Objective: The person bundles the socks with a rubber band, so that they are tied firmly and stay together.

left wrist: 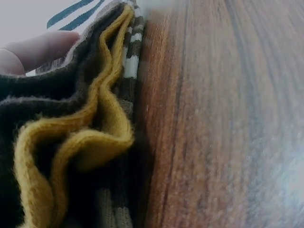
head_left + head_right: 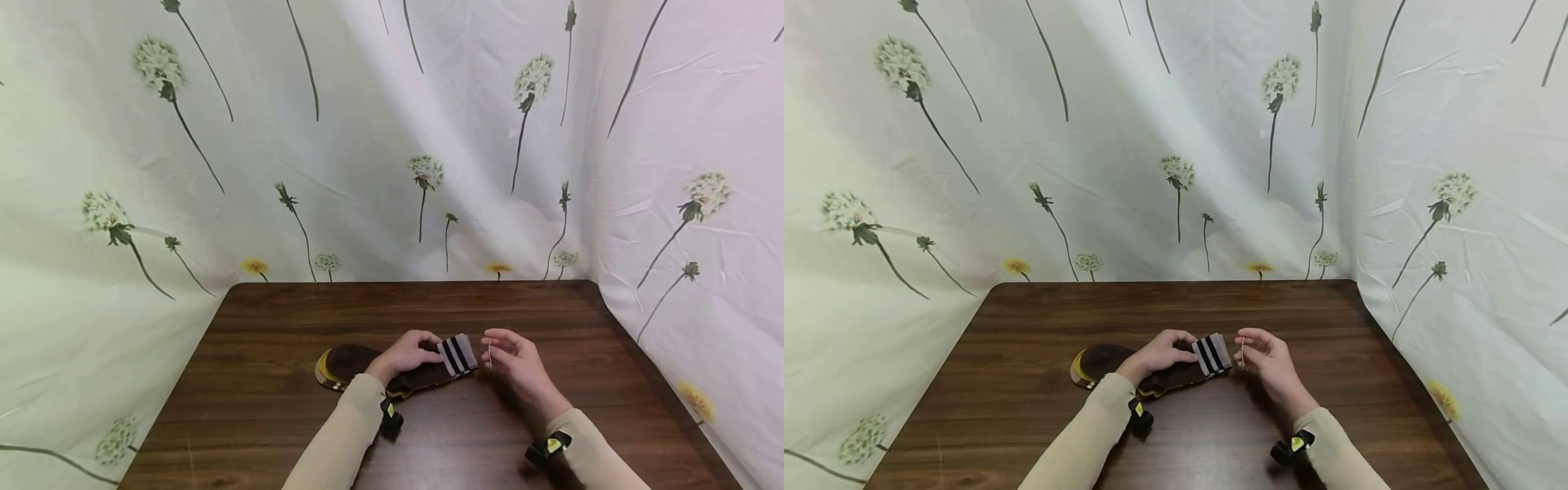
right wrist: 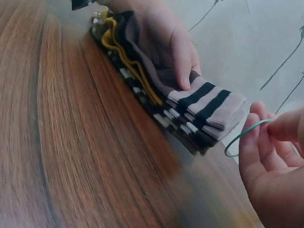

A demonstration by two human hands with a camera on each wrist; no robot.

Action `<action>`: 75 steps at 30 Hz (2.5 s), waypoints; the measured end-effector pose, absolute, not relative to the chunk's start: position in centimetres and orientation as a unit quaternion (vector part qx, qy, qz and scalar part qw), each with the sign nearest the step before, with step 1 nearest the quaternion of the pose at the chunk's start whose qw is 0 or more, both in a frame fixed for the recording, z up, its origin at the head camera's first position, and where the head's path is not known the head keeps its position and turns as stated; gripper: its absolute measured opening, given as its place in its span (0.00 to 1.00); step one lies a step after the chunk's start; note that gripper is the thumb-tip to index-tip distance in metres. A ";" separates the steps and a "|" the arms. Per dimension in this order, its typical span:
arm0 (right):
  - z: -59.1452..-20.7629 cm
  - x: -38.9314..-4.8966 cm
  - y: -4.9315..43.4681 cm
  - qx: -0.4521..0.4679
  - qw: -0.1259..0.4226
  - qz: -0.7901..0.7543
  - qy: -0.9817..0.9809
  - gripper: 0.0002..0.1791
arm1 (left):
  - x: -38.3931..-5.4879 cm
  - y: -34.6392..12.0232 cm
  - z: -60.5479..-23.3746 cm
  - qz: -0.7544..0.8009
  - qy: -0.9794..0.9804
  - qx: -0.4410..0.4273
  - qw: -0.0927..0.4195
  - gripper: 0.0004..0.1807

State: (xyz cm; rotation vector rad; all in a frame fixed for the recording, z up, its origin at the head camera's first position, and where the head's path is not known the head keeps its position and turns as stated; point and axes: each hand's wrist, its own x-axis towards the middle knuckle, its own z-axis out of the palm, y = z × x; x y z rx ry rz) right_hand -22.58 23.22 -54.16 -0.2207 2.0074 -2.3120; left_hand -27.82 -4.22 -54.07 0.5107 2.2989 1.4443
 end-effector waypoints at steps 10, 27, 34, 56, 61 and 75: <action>-54.7 -22.3 22.5 -0.102 0.057 -0.831 0.543 0.18 | -27.7 -4.3 -54.0 0.517 0.813 0.187 0.189 0.12; -55.1 -22.0 23.1 -0.197 0.068 -0.833 0.512 0.19 | -27.8 -4.2 -54.2 0.516 0.815 0.188 0.183 0.13; -55.1 -22.1 23.2 -0.248 0.043 -0.847 0.468 0.26 | -27.9 -4.4 -54.0 0.527 0.807 0.186 0.188 0.12; -55.0 -23.4 22.8 -0.231 -0.030 -0.674 0.701 0.46 | -28.0 -4.7 -54.5 0.557 0.790 0.181 0.180 0.14; -54.9 -23.9 22.2 -0.247 -0.008 -0.653 0.716 0.48 | -28.1 -4.7 -54.6 0.557 0.792 0.179 0.178 0.15; -54.6 -25.5 20.4 -0.286 0.016 -0.596 0.750 0.50 | -28.1 -4.7 -54.4 0.566 0.786 0.184 0.167 0.16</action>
